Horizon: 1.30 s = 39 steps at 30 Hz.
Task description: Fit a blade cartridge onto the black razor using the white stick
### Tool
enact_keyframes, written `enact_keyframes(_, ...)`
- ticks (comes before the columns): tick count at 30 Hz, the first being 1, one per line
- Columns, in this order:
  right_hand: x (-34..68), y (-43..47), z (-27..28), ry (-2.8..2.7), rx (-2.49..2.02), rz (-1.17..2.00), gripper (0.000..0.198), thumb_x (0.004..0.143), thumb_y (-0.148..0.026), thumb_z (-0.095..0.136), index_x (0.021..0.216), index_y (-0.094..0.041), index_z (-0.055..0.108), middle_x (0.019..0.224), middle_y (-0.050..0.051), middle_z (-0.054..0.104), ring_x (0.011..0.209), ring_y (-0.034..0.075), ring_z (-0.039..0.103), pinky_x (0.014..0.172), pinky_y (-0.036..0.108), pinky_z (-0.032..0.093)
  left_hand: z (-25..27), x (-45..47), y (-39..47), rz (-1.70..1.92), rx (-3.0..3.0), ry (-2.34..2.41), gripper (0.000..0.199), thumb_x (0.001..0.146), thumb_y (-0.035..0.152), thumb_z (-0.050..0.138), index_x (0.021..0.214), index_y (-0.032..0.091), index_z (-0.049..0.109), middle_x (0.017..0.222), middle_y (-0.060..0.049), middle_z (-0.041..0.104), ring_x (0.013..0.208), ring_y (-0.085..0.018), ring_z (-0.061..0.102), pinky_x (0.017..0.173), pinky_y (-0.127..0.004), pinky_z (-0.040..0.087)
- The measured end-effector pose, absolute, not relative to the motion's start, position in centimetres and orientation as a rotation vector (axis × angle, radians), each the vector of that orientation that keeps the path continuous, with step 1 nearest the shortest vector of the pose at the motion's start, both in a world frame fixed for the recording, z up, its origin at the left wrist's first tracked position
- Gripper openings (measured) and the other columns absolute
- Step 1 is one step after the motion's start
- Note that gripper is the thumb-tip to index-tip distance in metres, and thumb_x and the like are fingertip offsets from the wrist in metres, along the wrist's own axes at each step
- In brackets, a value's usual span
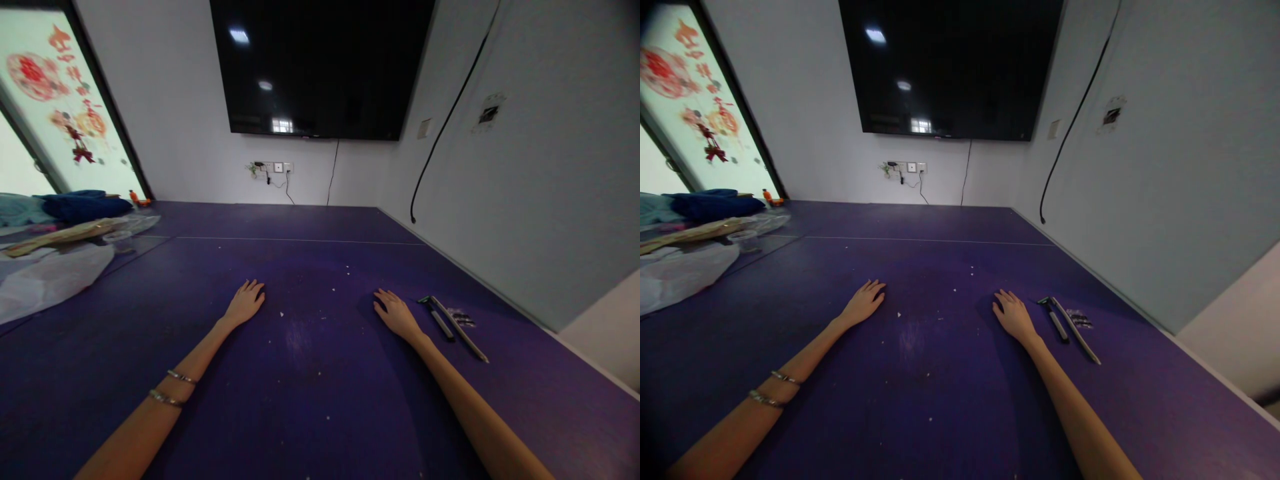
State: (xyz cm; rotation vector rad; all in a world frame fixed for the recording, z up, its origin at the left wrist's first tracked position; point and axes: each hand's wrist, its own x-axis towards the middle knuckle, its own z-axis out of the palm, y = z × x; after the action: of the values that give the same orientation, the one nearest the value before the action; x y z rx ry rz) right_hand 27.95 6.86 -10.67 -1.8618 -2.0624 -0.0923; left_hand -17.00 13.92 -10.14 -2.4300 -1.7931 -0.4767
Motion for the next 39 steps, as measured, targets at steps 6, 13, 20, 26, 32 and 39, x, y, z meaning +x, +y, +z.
enact_keyframes(6,27.9,6.9,-10.7,-2.052,-1.847,-0.091,0.045,0.088,-0.036,0.036,0.124,-0.015,0.054,0.134,0.012,0.047,0.128,0.028,0.036,0.102,0.043,0.034,-10.2,-17.1,14.0,-0.513,-2.430,-1.776,0.048,0.087,0.037,0.032,0.123,0.013,0.051,0.134,-0.013,0.048,0.130,-0.027,0.033,0.106,-0.044,0.027)
enact_keyframes(13,27.7,6.7,-10.4,-2.061,-1.849,-0.077,0.046,0.089,-0.037,0.035,0.124,-0.013,0.053,0.135,0.013,0.047,0.128,0.028,0.036,0.103,0.043,0.033,-10.3,-17.2,13.9,-0.541,-2.441,-1.781,0.047,0.087,0.036,0.032,0.123,0.014,0.051,0.134,-0.012,0.048,0.130,-0.027,0.033,0.106,-0.045,0.027)
enact_keyframes(20,27.9,6.7,-10.6,-2.081,-1.855,-0.097,0.047,0.089,-0.037,0.034,0.125,-0.014,0.052,0.135,0.012,0.046,0.129,0.028,0.035,0.101,0.042,0.035,-9.9,-16.9,13.5,-0.565,-2.480,-1.781,0.046,0.087,0.035,0.031,0.123,0.015,0.050,0.134,-0.011,0.048,0.131,-0.025,0.032,0.107,-0.045,0.024)
enact_keyframes(26,28.1,6.8,-10.7,-2.071,-1.836,-0.087,0.047,0.088,-0.037,0.035,0.124,-0.013,0.053,0.134,0.013,0.048,0.128,0.028,0.036,0.100,0.044,0.035,-9.6,-16.7,13.3,-0.510,-2.459,-1.777,0.047,0.088,0.034,0.031,0.124,0.010,0.050,0.134,-0.015,0.047,0.131,-0.026,0.032,0.107,-0.044,0.025)
enact_keyframes(32,27.9,6.9,-11.0,-2.048,-1.817,-0.098,0.045,0.087,-0.035,0.038,0.122,-0.011,0.055,0.132,0.015,0.049,0.127,0.029,0.038,0.102,0.044,0.033,-9.6,-16.7,13.2,-0.500,-2.461,-1.781,0.046,0.088,0.035,0.030,0.124,0.013,0.049,0.135,-0.011,0.047,0.131,-0.024,0.032,0.107,-0.045,0.023)
enact_keyframes(39,29.6,6.5,-7.7,-1.840,-1.755,-0.096,0.039,0.082,-0.027,0.044,0.112,-0.010,0.061,0.115,0.015,0.062,0.107,0.024,0.057,0.093,0.034,0.043,-9.5,-16.7,13.2,-0.475,-2.470,-1.772,0.046,0.088,0.034,0.029,0.124,0.014,0.049,0.134,-0.011,0.048,0.130,-0.023,0.033,0.108,-0.043,0.024)
